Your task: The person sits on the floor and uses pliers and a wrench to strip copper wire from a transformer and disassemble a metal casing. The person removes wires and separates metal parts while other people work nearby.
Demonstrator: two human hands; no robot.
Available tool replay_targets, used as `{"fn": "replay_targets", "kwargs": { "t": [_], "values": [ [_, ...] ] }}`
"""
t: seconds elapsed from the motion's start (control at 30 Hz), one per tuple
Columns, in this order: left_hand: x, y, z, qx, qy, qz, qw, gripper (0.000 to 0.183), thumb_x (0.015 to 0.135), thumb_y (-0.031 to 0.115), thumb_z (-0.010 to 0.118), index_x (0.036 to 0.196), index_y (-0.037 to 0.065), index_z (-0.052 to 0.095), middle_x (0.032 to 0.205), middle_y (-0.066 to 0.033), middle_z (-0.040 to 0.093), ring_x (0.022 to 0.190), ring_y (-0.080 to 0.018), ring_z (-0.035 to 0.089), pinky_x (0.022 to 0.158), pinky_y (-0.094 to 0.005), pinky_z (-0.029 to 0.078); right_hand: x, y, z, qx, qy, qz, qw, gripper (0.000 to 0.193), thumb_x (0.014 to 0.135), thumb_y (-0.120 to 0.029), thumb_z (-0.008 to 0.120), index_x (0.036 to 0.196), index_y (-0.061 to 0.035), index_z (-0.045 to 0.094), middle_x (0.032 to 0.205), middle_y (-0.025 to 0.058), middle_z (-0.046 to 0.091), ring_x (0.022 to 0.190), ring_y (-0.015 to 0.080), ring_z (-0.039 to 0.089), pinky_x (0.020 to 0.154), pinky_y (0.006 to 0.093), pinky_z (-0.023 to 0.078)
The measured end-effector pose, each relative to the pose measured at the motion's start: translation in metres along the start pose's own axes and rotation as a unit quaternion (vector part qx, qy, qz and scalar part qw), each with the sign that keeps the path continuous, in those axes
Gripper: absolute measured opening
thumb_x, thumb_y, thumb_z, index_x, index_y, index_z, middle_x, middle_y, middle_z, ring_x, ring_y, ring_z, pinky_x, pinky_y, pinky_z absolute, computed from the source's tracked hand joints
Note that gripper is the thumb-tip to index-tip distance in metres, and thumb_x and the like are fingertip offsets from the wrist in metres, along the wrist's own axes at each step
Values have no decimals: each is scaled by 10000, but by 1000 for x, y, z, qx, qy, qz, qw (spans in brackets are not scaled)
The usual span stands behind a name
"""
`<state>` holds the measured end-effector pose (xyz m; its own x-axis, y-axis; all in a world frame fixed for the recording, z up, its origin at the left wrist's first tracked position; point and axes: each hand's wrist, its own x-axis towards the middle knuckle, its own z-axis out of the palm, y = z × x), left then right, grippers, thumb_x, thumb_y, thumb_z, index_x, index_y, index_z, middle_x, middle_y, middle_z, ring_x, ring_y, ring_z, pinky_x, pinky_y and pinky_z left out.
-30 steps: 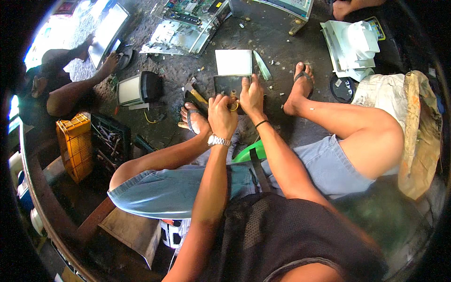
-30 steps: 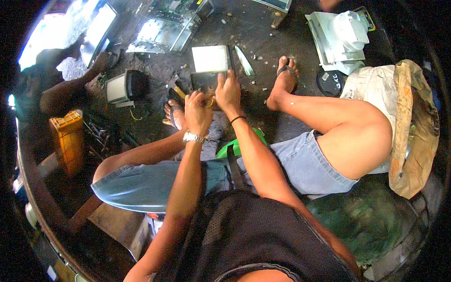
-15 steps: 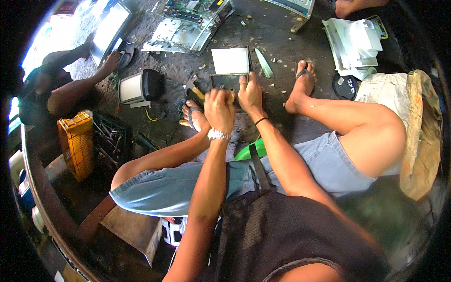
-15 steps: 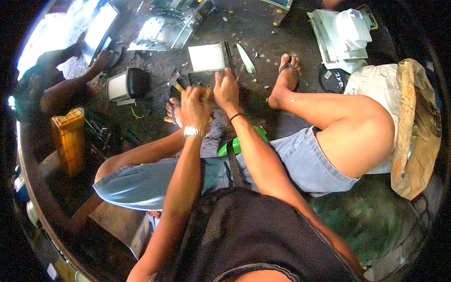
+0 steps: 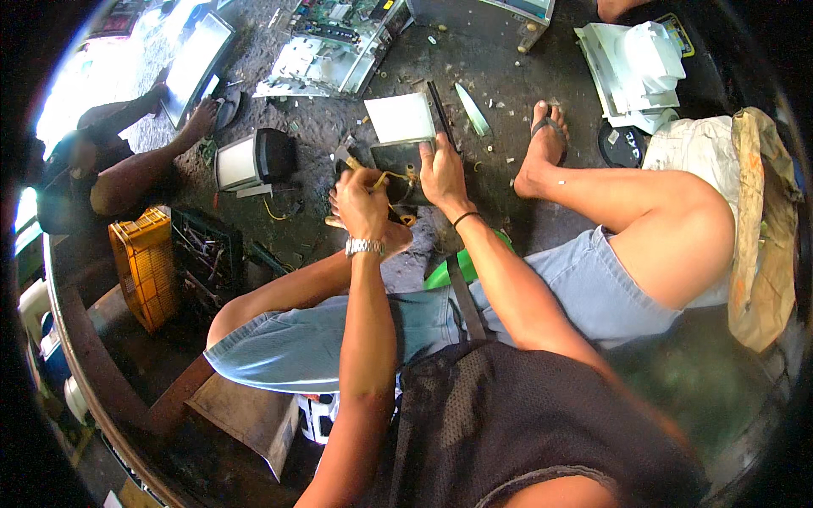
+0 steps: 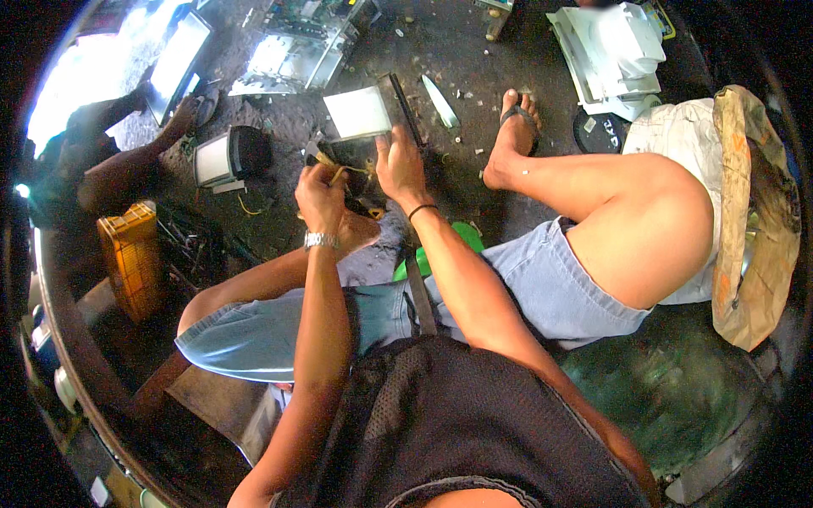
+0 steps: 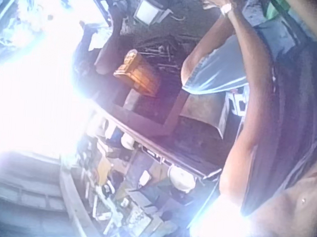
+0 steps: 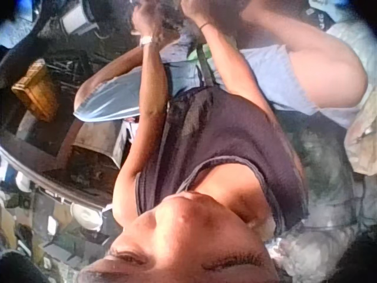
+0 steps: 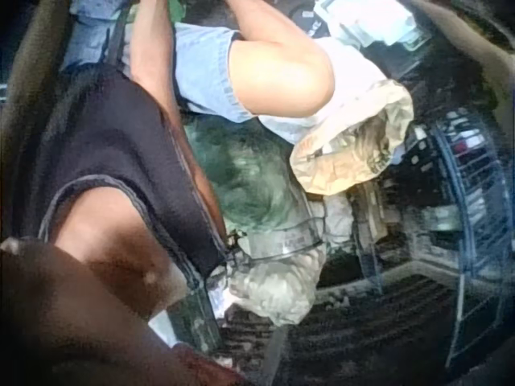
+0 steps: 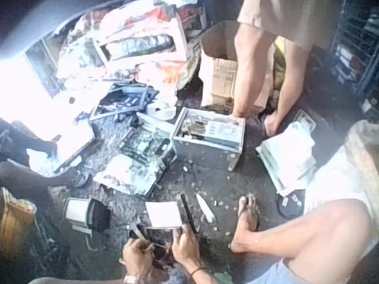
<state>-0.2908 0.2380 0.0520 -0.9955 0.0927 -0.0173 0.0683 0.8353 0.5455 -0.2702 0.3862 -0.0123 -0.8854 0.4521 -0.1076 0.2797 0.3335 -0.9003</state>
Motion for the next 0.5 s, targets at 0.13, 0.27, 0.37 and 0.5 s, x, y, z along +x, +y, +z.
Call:
{"fn": "replay_targets", "kwargs": {
  "t": [0.13, 0.27, 0.37, 0.5],
  "values": [
    [-15, 3, 5, -49, -42, 32, 997, 236, 762, 126, 833, 965, 30, 761, 899, -140, 697, 841, -331, 684, 772, -399, 535, 1, 2, -3, 15, -2, -6, 1000, 418, 1062, -343, 485, 1177, 55, 536, 1116, 333, 624, 1032, 540, 589, 865, 572, 481],
    [-15, 5, 13, 17, -7, 42, 999, 218, 781, 145, 800, 979, 62, 759, 937, -126, 687, 915, -328, 660, 796, -426, 516, 0, -1, -1, 17, 9, -27, 999, 394, 1061, -343, 488, 1132, 41, 542, 1101, 333, 627, 1030, 538, 593, 855, 574, 480],
    [-5, 9, 15, 83, 4, 76, 994, 173, 778, 135, 773, 937, 68, 754, 936, -118, 691, 959, -340, 637, 834, -445, 498, 1, 1, 0, 19, -1, -10, 1000, 386, 1056, -332, 497, 1141, 42, 546, 1084, 332, 635, 1014, 541, 601, 845, 578, 483],
    [10, 23, 13, 81, -1, 112, 990, 172, 748, 100, 738, 916, 69, 726, 933, -121, 687, 973, -353, 635, 833, -444, 496, 8, 6, 3, 23, 31, -13, 999, 385, 1051, -320, 502, 1167, 45, 545, 1063, 333, 642, 987, 545, 609, 830, 585, 484]
  ]
}}
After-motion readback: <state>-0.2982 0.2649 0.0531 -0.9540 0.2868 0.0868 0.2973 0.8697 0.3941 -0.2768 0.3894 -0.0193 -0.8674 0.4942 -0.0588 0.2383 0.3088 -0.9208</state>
